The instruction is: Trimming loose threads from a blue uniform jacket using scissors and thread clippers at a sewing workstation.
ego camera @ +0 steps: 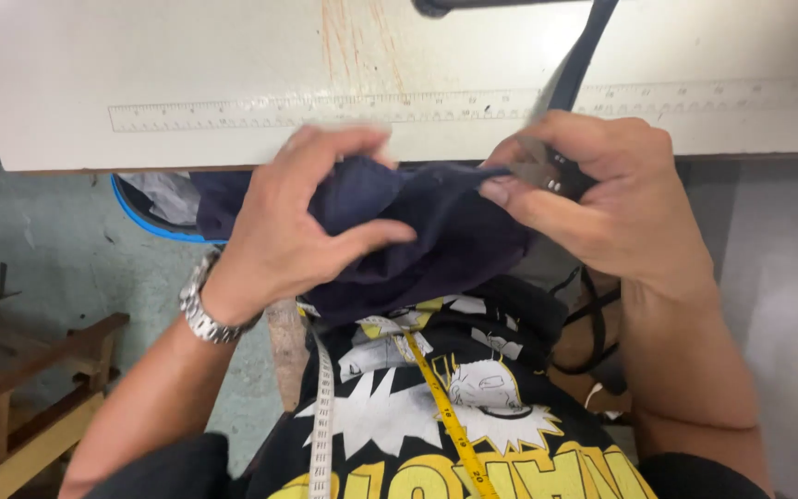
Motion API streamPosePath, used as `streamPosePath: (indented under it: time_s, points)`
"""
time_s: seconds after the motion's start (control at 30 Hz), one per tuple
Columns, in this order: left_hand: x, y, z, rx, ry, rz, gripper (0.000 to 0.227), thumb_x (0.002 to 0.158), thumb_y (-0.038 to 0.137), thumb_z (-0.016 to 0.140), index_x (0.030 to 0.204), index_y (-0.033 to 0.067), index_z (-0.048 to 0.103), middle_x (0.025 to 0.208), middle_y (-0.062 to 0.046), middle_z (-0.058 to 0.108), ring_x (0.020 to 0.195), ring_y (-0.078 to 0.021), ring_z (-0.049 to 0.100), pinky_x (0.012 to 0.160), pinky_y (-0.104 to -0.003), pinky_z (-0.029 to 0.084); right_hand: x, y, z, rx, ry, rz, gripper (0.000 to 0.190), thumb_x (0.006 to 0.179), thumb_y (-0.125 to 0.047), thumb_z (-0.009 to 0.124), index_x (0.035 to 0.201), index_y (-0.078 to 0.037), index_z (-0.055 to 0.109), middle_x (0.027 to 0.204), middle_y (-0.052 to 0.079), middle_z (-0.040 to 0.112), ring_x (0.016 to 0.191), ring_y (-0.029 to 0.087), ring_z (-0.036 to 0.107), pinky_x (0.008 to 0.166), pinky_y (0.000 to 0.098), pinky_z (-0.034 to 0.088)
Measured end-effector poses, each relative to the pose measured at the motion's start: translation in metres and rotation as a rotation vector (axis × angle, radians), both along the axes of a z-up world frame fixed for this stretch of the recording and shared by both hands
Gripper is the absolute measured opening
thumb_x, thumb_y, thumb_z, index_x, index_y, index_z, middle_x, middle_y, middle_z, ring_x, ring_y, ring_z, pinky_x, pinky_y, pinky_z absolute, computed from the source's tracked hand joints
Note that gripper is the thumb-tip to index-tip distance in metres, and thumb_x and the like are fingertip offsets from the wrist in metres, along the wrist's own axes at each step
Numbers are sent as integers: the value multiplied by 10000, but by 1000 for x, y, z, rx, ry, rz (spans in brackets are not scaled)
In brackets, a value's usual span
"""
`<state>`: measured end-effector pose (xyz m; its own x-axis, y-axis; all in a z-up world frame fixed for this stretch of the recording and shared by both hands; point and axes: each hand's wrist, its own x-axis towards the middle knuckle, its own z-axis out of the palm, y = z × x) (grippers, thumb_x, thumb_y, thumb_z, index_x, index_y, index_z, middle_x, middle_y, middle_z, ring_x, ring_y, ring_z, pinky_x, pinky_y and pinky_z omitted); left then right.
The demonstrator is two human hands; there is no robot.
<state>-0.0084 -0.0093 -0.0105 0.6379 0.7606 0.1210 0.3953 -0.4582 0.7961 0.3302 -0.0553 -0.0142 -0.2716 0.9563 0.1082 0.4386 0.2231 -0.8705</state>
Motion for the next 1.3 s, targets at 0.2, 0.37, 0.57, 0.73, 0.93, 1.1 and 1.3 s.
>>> streamPosePath:
  time_s: [0.2, 0.37, 0.57, 0.73, 0.93, 1.1, 1.3]
  points:
    - [-46, -18, 29, -57, 44, 207, 265, 1293, 278, 764, 1403, 38, 790, 1234, -52, 805, 1110, -215, 752, 976, -380, 572, -20, 10, -30, 165, 5, 156, 281, 1128, -204, 1037, 1256, -36, 853, 1310, 125, 637, 952, 181, 665, 829, 302, 574]
    - [-15, 15, 155, 384, 267, -72, 95, 1306, -3, 743, 1379, -18, 803, 1161, -137, 777, 957, -323, 699, 867, -458, 471, -43, -18, -18, -34, 228, 207, 309, 1123, -272, 911, 1216, -98, 674, 1013, 12, 795, 762, 112, 659, 648, 265, 518]
    - [28, 124, 100, 1059, 1063, -28, 997, 1744, 867, 584, 990, 247, 781, 657, -9, 637, 502, -288, 620, 462, -449, 366, -20, -62, 0, -30, 283, -49, 217, 1091, -208, 948, 1213, -85, 817, 918, -50, 727, 758, 78, 594, 711, 253, 489]
    - [59, 187, -34, 760, 373, -176, 208, 1090, 300, 852, 1120, 124, 746, 937, -16, 749, 758, -321, 718, 564, -502, 538, 39, -53, -33, 86, -305, -419, 346, 1217, -279, 940, 1466, -43, 895, 954, 39, 833, 708, 127, 674, 728, 305, 557]
    - [79, 155, -16, 1151, 211, -66, 166, 1317, 7, 562, 1204, 106, 633, 1179, -68, 575, 748, -190, 442, 636, -379, 427, 16, 2, -29, 411, -592, 2, 354, 1252, -318, 973, 1548, -141, 892, 890, 7, 666, 697, 186, 578, 600, 362, 444]
    - [67, 108, -20, 849, 126, -267, 93, 1281, 20, 716, 1202, 35, 763, 1186, -109, 667, 1061, -317, 656, 846, -453, 585, 6, 13, -42, 393, -877, -38, 411, 1286, -457, 924, 1646, -261, 888, 903, -66, 599, 704, 180, 617, 509, 393, 395]
    - [64, 101, -33, 832, 213, -284, 308, 1221, 279, 1011, 1317, 54, 825, 1294, -89, 732, 1219, -310, 726, 862, -435, 609, 25, 18, -19, 148, -457, -131, 178, 1270, -28, 917, 1405, 58, 838, 1161, 154, 825, 907, 262, 774, 786, 407, 613]
